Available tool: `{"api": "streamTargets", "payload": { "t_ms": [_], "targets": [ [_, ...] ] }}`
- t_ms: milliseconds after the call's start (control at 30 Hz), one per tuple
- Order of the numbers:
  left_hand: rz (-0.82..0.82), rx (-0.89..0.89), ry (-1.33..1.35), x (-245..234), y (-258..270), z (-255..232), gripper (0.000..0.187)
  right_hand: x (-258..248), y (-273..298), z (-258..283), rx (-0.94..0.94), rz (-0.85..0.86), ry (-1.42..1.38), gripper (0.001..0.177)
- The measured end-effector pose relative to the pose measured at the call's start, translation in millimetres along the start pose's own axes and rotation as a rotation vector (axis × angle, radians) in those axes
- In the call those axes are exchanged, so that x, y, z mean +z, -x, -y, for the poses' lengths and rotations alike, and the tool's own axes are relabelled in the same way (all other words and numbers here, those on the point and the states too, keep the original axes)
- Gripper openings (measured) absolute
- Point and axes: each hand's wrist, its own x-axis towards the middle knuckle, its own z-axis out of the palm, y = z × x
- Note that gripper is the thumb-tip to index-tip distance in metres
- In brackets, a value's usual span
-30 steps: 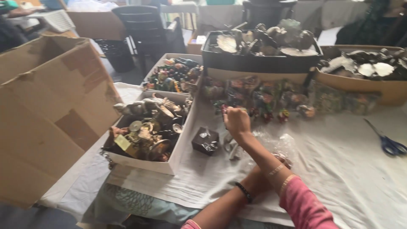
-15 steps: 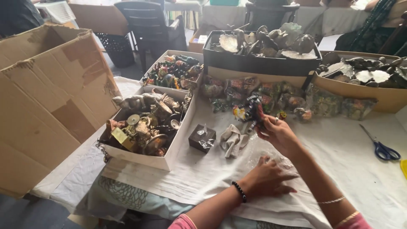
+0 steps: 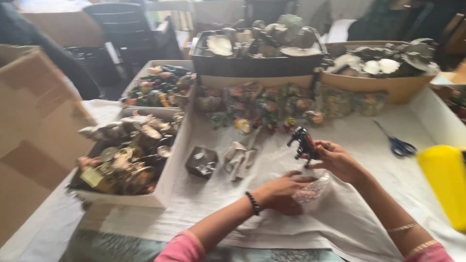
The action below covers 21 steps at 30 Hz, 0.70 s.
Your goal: The person wraps small decorative figurines in bubble wrap and secures them with clear tape. They use scissors to cut the bubble wrap and a tape dispenser to apply tape. The wrapped items are placed on the table among other similar items.
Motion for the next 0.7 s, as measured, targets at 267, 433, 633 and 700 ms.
{"api": "streamTargets", "payload": {
  "t_ms": [267, 433, 633, 700],
  "targets": [
    [0.074, -0.364, 0.309, -31, 5, -47, 0.045, -19, 16, -13, 0.017, -0.016, 0.011, 0.035],
    [-0.122, -0.446, 0.243, -32, -4, -73, 0.026, -5, 11, 3, 0.079, -0.036, 0.203, 0.037],
    [0.050, -0.041, 0.027, -43, -9, -64, 0.026, -3, 3, 24, 0.204, 0.026, 0.198, 0.038],
    [0.124, -0.015, 0.087, -41, -9, -64, 0.022, -9, -7, 25, 0.327, 0.180, 0.455, 0.038]
  ]
}}
